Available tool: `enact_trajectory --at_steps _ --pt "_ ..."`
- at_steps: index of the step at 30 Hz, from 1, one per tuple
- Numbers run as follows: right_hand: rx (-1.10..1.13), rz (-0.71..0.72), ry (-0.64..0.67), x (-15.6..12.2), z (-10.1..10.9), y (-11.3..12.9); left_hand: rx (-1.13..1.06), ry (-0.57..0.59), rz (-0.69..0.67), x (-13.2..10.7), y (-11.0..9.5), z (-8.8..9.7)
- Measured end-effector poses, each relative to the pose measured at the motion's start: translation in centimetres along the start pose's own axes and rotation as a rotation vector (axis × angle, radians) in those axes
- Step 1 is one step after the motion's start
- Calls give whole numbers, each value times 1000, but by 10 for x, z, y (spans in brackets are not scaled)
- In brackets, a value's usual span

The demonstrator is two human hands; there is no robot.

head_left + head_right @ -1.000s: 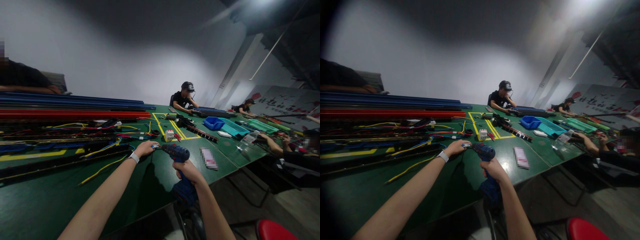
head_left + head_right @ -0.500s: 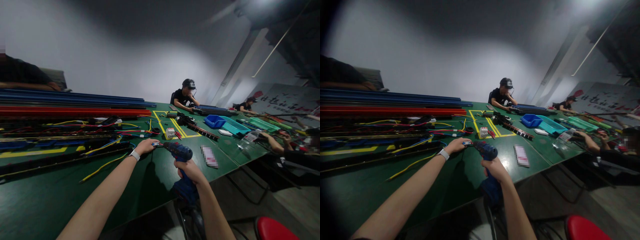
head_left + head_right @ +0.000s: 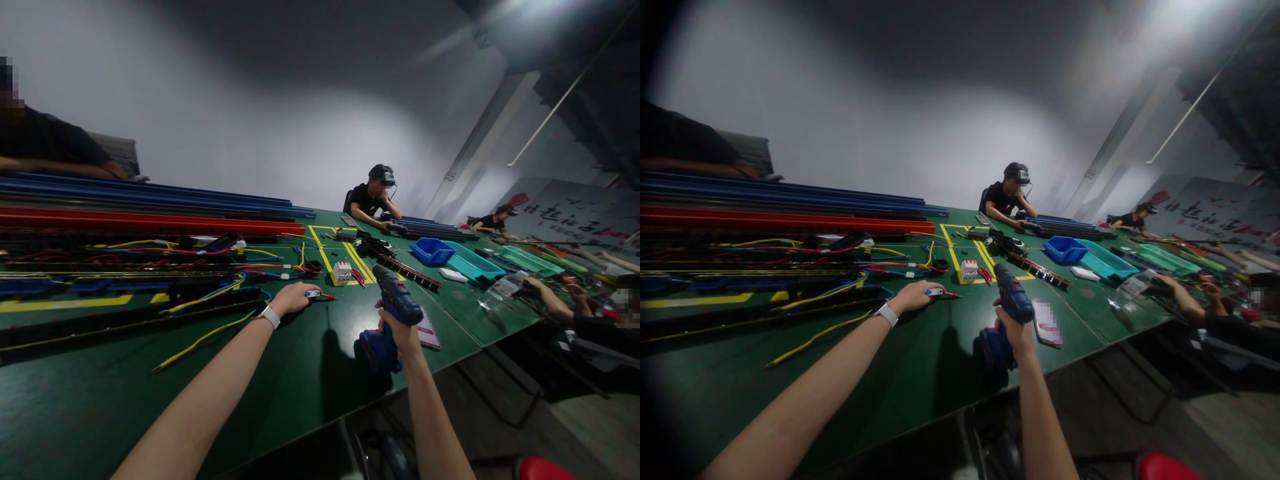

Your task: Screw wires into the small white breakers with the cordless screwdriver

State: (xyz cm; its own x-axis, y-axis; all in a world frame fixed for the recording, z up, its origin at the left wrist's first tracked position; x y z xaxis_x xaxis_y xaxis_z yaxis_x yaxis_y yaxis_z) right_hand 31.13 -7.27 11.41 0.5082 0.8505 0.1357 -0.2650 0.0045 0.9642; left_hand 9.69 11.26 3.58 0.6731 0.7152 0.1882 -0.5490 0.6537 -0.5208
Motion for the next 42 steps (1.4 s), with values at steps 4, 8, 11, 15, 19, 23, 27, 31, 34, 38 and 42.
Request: enact_trajectory --at_steps 4,8,11,15,19,23,27,31,34,38,42 --pt "-2 131 -87 30 9 -4 -4 -7 0 1 1 0" --pt "-16 185 -113 49 13 -14 -6 -14 15 1 4 -1" --pt "-81 159 -152 53 18 -20 -12 -2 20 1 3 -2" --pt "-215 163 -292 29 33 -25 -26 6 11 0 -1 -2" --pt "-320 417 -690 -49 51 -10 -46 13 -9 2 -1 -4" --pt "-328 594 -582 -92 13 10 -97 18 -14 4 -1 -6" --pt "-341 647 -69 -53 -64 26 -177 58 0 5 -4 -11" --pt "-367 577 244 8 -126 16 -326 96 -20 9 -5 -17" --pt "-384 538 438 31 -165 -5 -418 144 24 14 4 -24" --pt "-439 551 461 37 -190 -30 -487 144 75 16 16 -27" --pt "-508 603 363 36 -194 -39 -597 37 89 15 17 -15"
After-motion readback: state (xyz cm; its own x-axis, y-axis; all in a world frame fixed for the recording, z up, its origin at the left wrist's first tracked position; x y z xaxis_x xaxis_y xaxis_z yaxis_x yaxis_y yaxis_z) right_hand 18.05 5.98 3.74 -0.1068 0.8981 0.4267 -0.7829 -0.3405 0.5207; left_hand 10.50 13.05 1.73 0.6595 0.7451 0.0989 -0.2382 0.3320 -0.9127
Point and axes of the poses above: each hand's wrist, its own x-axis towards the middle knuckle, its own z-axis out of the back of the hand, y = z × x, the point moved 9 cm from there along x, towards the middle knuckle, and after that the axes turned 6 degrees about -y, right-handed, at the moved point
